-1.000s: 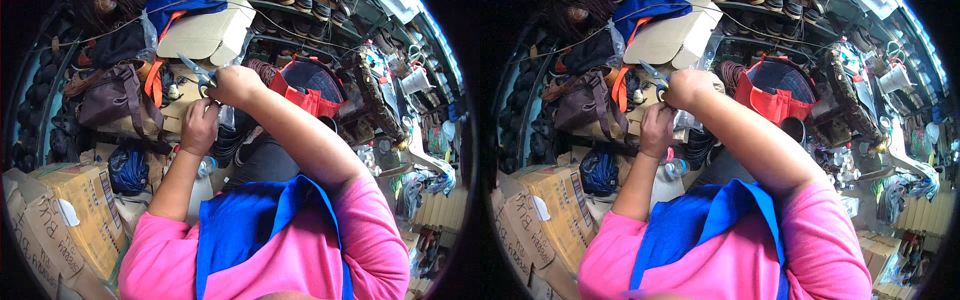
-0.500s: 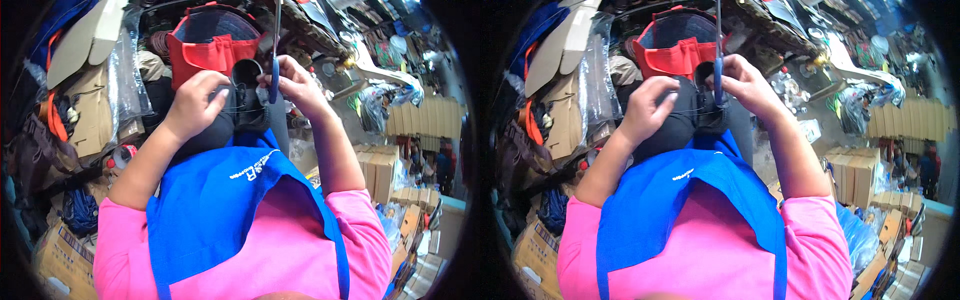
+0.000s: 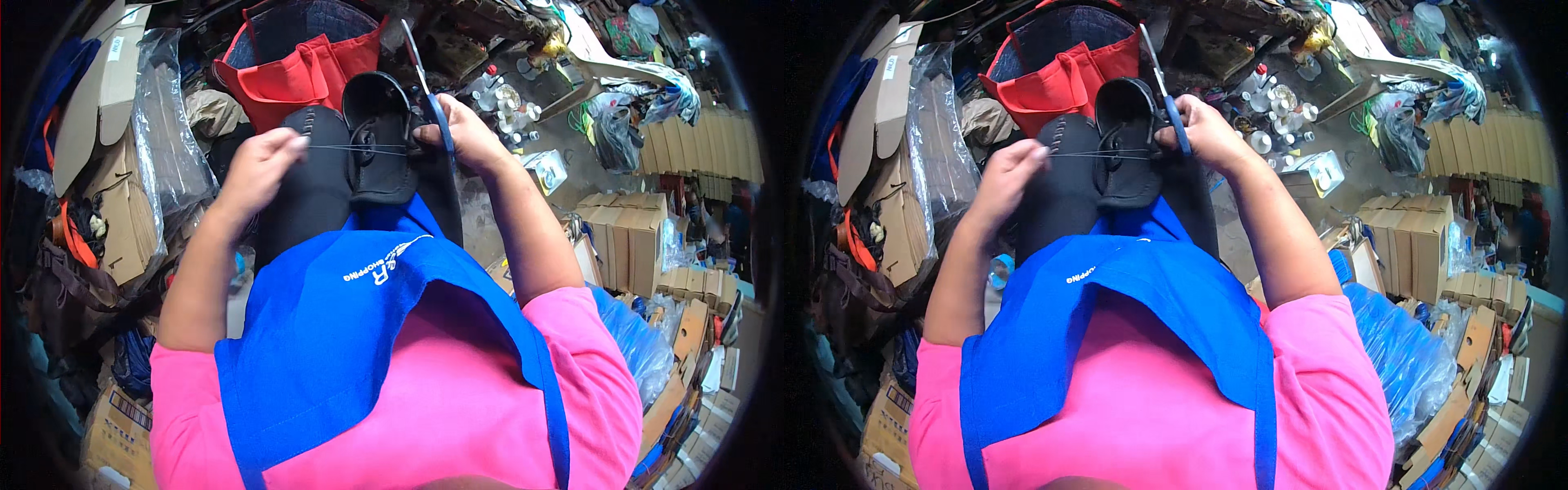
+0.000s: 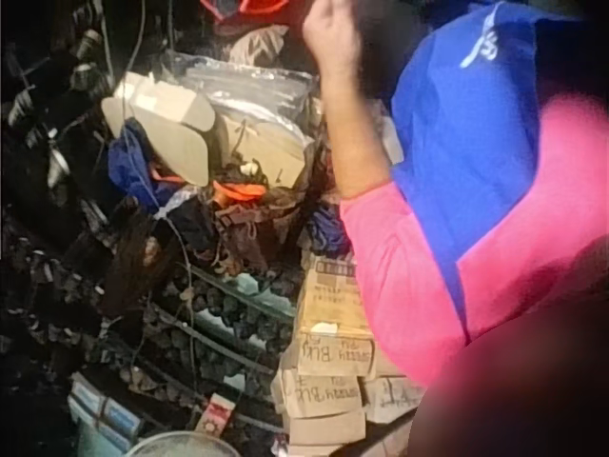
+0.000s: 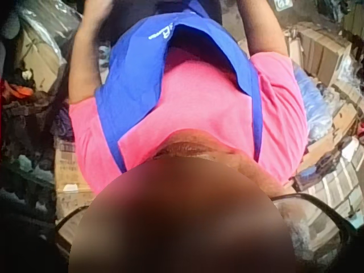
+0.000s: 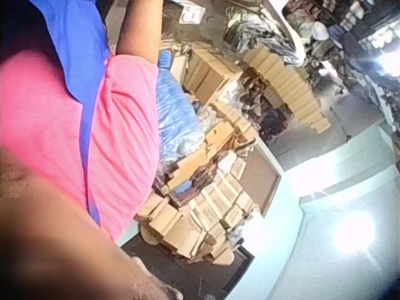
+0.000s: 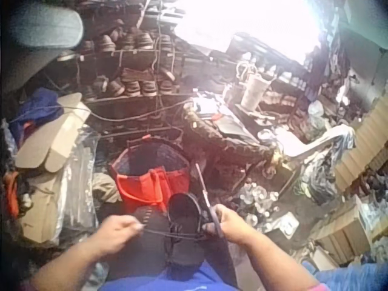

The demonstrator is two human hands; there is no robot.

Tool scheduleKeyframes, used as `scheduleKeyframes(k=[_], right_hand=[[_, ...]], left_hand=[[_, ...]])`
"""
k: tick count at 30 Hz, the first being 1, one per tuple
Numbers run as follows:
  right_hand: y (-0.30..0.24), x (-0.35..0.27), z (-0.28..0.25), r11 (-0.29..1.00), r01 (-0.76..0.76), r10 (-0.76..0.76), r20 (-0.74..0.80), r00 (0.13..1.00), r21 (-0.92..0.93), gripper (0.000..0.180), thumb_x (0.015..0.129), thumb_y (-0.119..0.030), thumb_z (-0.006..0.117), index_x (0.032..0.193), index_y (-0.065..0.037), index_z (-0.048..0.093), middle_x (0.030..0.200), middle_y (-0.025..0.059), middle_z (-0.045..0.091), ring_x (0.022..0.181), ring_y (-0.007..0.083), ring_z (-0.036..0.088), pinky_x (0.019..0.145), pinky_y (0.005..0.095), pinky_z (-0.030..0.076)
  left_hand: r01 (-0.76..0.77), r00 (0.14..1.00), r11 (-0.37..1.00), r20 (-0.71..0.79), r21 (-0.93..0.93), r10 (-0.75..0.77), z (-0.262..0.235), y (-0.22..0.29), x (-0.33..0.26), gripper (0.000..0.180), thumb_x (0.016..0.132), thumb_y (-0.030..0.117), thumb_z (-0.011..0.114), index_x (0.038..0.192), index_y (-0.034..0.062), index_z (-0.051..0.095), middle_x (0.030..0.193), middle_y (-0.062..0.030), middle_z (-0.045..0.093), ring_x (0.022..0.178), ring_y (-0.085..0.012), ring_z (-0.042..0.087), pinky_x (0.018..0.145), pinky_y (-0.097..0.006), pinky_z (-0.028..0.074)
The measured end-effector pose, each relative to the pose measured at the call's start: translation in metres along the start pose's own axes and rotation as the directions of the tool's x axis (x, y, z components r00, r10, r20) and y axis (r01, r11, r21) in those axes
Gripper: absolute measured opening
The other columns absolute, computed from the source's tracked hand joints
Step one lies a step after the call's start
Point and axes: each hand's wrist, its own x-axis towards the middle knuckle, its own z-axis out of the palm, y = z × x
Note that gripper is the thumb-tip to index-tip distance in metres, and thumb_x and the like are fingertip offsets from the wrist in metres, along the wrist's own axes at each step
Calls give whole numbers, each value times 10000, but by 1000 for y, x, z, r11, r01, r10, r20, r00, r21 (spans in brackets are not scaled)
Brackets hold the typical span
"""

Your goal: Sewing the upper part of a black shoe by hand with a needle and thread, and using scissors to cut the thread.

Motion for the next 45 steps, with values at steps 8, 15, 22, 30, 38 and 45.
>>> scheduleKeyframes(k=[8,15,22,30,38,45], right_hand=[[7,3,1,995,41,-40,19,999,-87,334,719,-158,758,938,-25,543,780,-6,572,698,69,518,620,229,436],[-28,-26,19,993,-58,55,-34,998,-99,372,792,-276,772,958,-30,547,785,2,599,693,67,544,612,236,452],[-38,-116,1,923,-373,377,392,839,-91,419,839,-433,710,942,-50,573,758,-1,585,683,76,552,621,247,462],[-34,-115,6,858,-448,508,275,816,-253,543,792,-561,696,889,-37,591,665,24,581,617,97,571,579,245,468],[-21,-97,19,864,-399,462,168,871,-308,389,817,-405,741,839,-65,553,646,-29,529,566,54,509,516,205,408],[-3,-96,13,897,-374,419,185,889,-233,353,807,-335,766,793,-75,527,628,-28,519,536,55,478,480,210,374]], left_hand=[[-170,892,530,-99,831,440,-2,0,1,337,776,197,711,1081,80,626,1099,-96,632,1044,-312,587,856,-391,455],[-321,945,799,115,508,306,64,11,25,310,819,155,666,1097,36,592,949,-178,639,901,-342,621,802,-403,491],[-344,928,827,26,444,372,64,7,15,114,829,119,636,864,11,645,788,-154,620,758,-329,621,690,-401,487],[-348,925,817,28,459,378,67,4,12,106,830,115,620,850,13,641,784,-154,625,761,-325,625,700,-397,493],[-361,916,783,33,507,401,70,5,9,113,828,149,609,800,41,625,771,-139,633,769,-311,635,715,-409,513],[-404,901,733,97,548,423,70,2,10,86,821,105,615,836,20,620,801,-153,639,777,-328,632,718,-407,504]])
